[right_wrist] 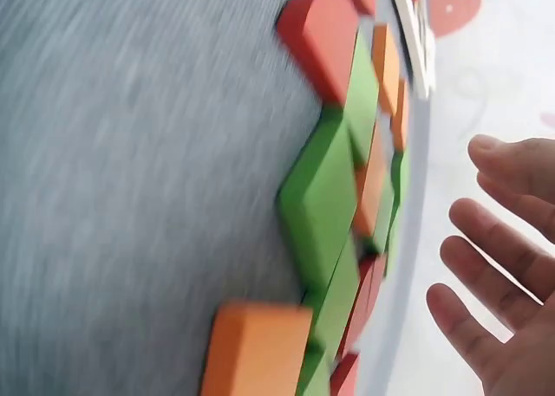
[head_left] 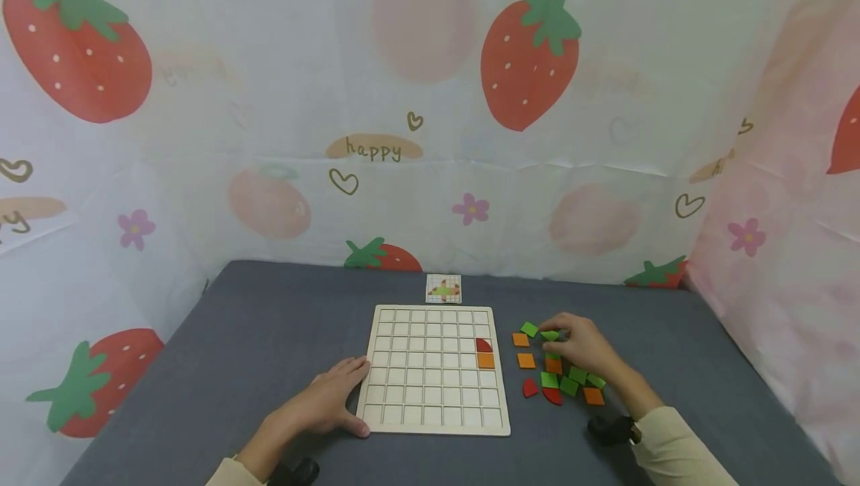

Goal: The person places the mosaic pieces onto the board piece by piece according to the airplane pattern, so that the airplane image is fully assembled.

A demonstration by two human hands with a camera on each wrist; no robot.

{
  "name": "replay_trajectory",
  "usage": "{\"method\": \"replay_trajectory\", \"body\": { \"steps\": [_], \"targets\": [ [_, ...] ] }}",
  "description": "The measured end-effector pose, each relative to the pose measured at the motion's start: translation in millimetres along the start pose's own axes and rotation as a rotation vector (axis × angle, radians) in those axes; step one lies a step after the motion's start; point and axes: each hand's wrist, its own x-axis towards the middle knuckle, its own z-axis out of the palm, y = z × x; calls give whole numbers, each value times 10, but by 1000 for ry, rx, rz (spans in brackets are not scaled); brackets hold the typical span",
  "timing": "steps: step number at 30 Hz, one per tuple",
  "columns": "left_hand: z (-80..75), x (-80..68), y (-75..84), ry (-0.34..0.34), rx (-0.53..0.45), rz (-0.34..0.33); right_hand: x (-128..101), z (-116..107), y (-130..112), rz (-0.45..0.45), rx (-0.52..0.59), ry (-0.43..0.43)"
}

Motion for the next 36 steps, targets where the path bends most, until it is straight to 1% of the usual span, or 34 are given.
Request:
{"method": "replay_trajectory", "body": {
  "steps": [7,13,19,28,36],
  "targets": [
    [-5,-3,13,0,6,-6,-87,-97,183,3,-16,4],
    [-16,-4,16,5,4,-2,-164,-176,285,24,-21,0],
    [-22,-14,22,2,8,-2,-234,-213,385,21,-51,6],
    [-25,-23,29,6,3,4,-303,-218,476,35,-88,-11],
    [-34,-29,33,0,-9,6,-337,-217,495,19,-128,-25]
  ]
}}
